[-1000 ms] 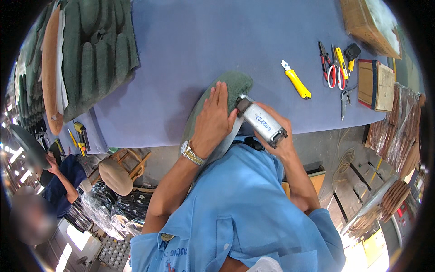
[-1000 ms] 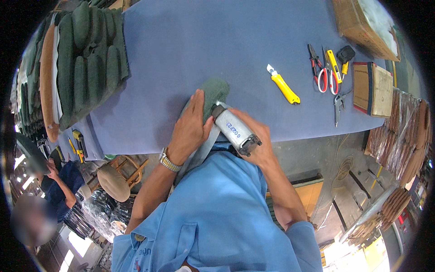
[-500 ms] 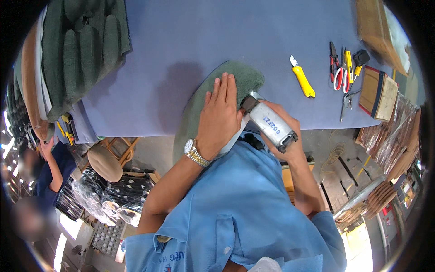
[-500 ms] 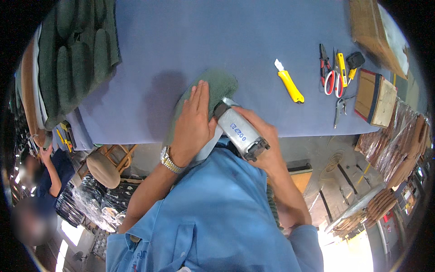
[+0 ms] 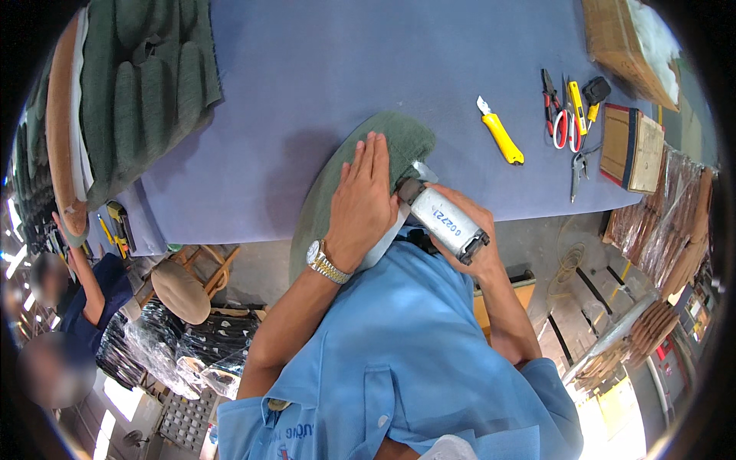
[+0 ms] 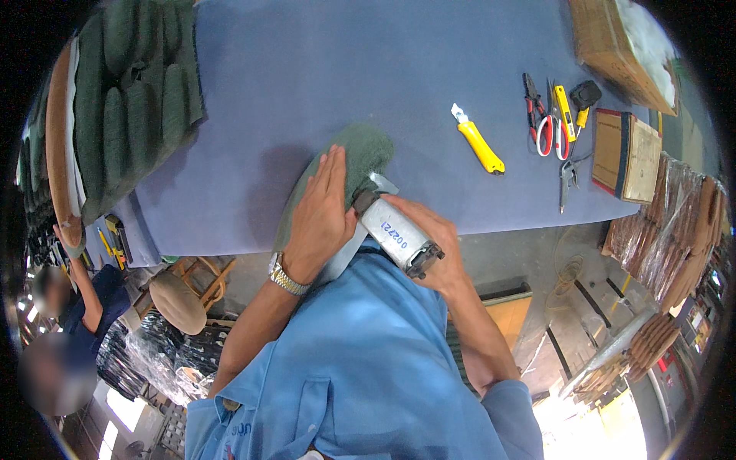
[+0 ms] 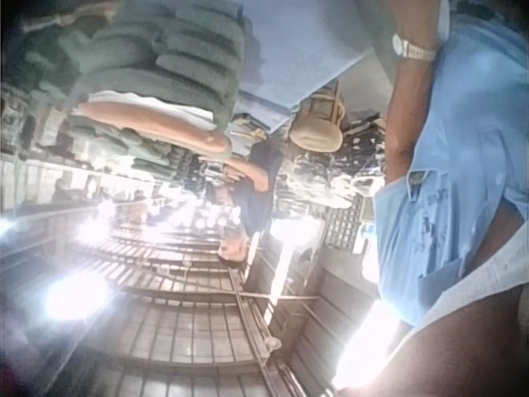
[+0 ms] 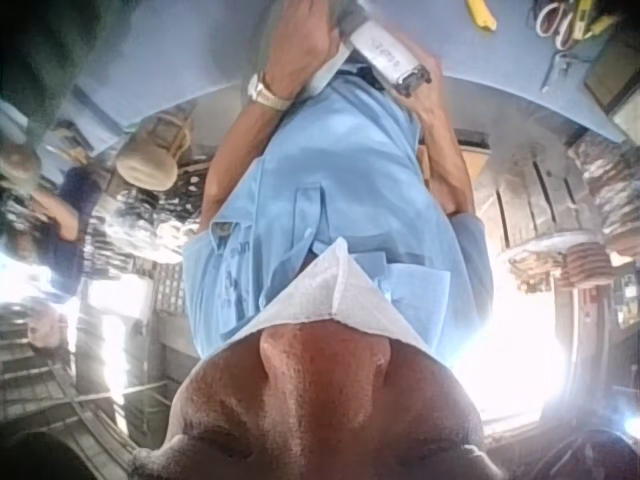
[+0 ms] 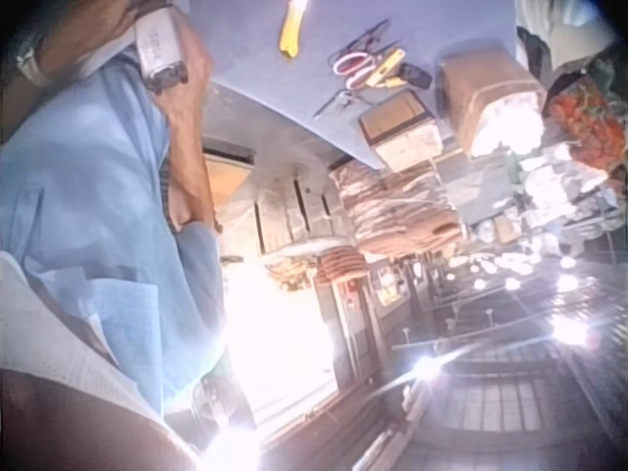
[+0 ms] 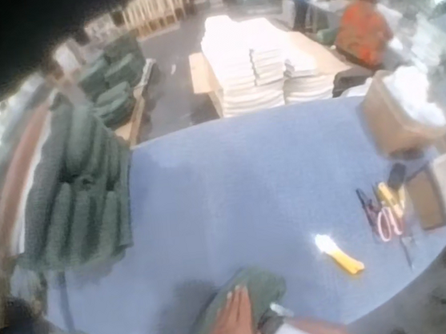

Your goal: The person staples green fabric onto a curved white cushion frame using a pneumatic staple gun. They repeatedly trim excess fabric with a utility knife and reposition the material to fit the contours of the cushion.

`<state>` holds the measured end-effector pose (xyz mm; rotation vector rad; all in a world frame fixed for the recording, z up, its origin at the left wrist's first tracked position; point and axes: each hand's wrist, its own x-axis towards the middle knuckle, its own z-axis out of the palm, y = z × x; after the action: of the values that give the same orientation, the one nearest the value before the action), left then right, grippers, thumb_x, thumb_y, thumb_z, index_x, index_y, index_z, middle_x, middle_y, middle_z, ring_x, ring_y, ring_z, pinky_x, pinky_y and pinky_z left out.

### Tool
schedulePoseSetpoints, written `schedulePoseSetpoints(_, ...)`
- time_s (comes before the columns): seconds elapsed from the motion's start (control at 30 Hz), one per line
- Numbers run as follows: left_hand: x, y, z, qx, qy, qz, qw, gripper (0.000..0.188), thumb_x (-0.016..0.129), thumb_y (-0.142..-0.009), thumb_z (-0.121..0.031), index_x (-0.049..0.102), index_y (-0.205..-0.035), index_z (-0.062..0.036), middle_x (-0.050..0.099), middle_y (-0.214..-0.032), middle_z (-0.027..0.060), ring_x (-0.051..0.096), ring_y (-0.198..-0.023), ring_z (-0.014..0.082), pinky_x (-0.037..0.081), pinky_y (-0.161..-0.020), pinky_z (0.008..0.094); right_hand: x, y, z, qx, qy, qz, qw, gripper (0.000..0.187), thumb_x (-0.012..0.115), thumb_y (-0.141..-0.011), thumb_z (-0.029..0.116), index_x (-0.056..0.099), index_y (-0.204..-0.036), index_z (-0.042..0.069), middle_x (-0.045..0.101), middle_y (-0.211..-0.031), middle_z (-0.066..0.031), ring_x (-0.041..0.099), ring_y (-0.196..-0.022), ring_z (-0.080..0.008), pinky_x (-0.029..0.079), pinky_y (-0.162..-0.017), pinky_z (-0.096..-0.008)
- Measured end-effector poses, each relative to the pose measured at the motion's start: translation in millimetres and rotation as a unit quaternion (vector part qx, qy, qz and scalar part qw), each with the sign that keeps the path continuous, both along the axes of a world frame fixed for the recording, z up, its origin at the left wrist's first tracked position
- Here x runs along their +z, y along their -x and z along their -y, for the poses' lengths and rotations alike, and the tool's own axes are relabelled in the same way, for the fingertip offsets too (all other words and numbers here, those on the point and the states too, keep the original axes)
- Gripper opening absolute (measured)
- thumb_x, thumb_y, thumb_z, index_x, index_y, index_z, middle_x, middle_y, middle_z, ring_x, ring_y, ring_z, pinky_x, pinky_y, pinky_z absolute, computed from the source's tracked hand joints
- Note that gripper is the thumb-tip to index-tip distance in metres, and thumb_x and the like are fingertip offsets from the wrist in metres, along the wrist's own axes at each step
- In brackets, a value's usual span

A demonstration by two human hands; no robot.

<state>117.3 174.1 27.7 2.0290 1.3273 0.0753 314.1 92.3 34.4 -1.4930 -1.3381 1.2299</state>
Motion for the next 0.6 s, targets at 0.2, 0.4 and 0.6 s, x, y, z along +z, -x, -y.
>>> schedulePoseSetpoints(0.2,4.2,-7.1,-2.0,-0.004,-0.006,-0.03,1.0,0.085,0.067,-0.088,-0.01,0.026,-0.161,0.0056,0.034,-0.164,0.0298,0.037,-0.15,0.0463,0.039,-0.117,0.0601,10.1,1.8,-12.5,0.017,0.071,-0.007,0.997,0.061,0.073,-0.075,-0.002,0.063,-0.135,0.001,0.072,-0.12,-0.0155,0.072,-0.107,-0.0238,0.054,-0.095,-0.0317)
schedulePoseSetpoints(0.4,8.5,-1.6,-9.0,-0.041,0.015,0.016,0.999,0.092,0.07,-0.088,-0.014,0.021,-0.166,-0.0071,0.028,-0.169,0.025,0.029,-0.155,0.0445,0.033,-0.122,0.0558,2.1,2.7,-4.3,0.0,0.047,-0.013,0.999,0.059,0.072,-0.076,-0.001,0.064,-0.134,0.004,0.072,-0.12,-0.013,0.071,-0.106,-0.0227,0.053,-0.094,-0.0316)
schedulePoseSetpoints(0.6,-49.4,57.4,-42.7,0.051,0.302,0.277,0.911,0.078,0.051,-0.107,-0.048,0.018,-0.168,-0.0121,0.015,-0.175,0.0161,0.008,-0.162,0.0326,0.01,-0.13,0.0485,-8.5,1.5,4.0,0.0,0.001,-0.008,1.0,0.058,0.076,-0.076,0.006,0.064,-0.133,0.007,0.073,-0.12,-0.0156,0.074,-0.107,-0.0349,0.056,-0.092,-0.0362)
